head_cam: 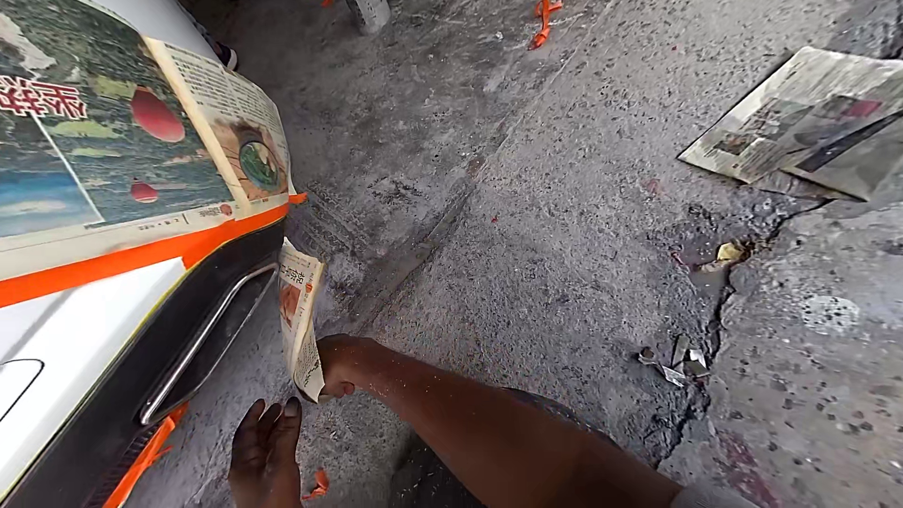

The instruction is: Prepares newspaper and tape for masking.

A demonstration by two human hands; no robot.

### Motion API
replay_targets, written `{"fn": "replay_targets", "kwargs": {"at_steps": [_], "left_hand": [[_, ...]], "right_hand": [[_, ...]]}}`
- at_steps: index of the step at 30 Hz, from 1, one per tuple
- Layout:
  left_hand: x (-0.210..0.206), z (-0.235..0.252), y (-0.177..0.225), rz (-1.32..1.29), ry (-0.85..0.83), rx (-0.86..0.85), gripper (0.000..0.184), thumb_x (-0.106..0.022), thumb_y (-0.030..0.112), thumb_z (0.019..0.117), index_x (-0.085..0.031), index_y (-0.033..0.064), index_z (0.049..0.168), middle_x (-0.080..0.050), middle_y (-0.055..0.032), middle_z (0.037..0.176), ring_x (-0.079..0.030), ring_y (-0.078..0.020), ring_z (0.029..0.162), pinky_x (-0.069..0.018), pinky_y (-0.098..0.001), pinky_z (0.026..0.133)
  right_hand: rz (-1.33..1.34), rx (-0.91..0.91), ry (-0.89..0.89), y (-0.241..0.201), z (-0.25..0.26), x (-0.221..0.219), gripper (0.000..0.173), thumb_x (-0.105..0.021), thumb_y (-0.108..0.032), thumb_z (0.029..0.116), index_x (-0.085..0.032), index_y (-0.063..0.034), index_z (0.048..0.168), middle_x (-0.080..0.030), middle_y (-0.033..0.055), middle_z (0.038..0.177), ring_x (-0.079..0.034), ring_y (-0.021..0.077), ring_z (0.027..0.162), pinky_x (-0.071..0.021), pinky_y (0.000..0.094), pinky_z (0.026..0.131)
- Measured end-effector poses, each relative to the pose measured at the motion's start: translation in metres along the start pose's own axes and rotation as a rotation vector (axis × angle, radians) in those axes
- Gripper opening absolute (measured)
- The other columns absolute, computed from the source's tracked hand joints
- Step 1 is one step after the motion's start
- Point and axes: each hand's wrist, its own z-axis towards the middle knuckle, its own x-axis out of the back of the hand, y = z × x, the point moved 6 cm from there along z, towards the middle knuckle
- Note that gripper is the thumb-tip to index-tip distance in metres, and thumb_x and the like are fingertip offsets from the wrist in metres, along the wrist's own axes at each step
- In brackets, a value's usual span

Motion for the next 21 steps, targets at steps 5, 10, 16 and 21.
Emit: {"fn": "replay_targets", "kwargs": {"at_steps": [5,10,16,21], "left_hand": [[0.006,0.005,-0.011,-0.044,0.02,0.048,0.041,-0.059,0.016,0.1021,-0.052,-0.001,0.138,-0.067,-0.0106,0.116,-0.066,-0.0142,0.102,-0.0571,-0.0334,0.084],[0.004,0.005,-0.013,-0.115,0.009,0.059,0.028,-0.051,0.01,0.1051,-0.058,-0.0029,0.129,-0.07,-0.0092,0.101,-0.072,-0.0145,0.088,-0.0622,-0.0315,0.075],[0.008,0.005,-0.015,-0.179,0.039,0.065,0.027,-0.05,0.007,0.1058,-0.057,-0.0025,0.129,-0.071,-0.0091,0.091,-0.072,-0.0158,0.076,-0.0633,-0.0319,0.069],[0.011,0.004,-0.016,-0.211,0.088,0.073,0.02,-0.052,0.007,0.1049,-0.063,-0.0041,0.117,-0.071,-0.0079,0.086,-0.071,-0.014,0.073,-0.062,-0.0295,0.066]], "right_hand": [[0.107,-0.014,-0.084,-0.007,0.004,-0.019,0.034,-0.063,-0.024,0.1013,-0.059,0.0005,0.124,-0.061,0.0115,0.084,-0.055,0.0195,0.065,-0.0496,0.0396,0.061],[0.122,0.024,-0.131,-0.013,0.014,-0.028,0.032,-0.061,-0.025,0.1024,-0.06,-0.0004,0.124,-0.061,0.0108,0.079,-0.056,0.0185,0.061,-0.0484,0.038,0.058],[0.182,0.053,-0.201,-0.02,0.01,-0.032,0.03,-0.055,-0.02,0.1054,-0.057,-0.0001,0.127,-0.057,0.0101,0.077,-0.05,0.0162,0.058,-0.0457,0.0341,0.056],[0.234,0.025,-0.24,-0.019,0.02,-0.041,0.025,-0.053,-0.021,0.104,-0.058,-0.0017,0.119,-0.055,0.0072,0.071,-0.049,0.0141,0.053,-0.0439,0.0316,0.052]]}}
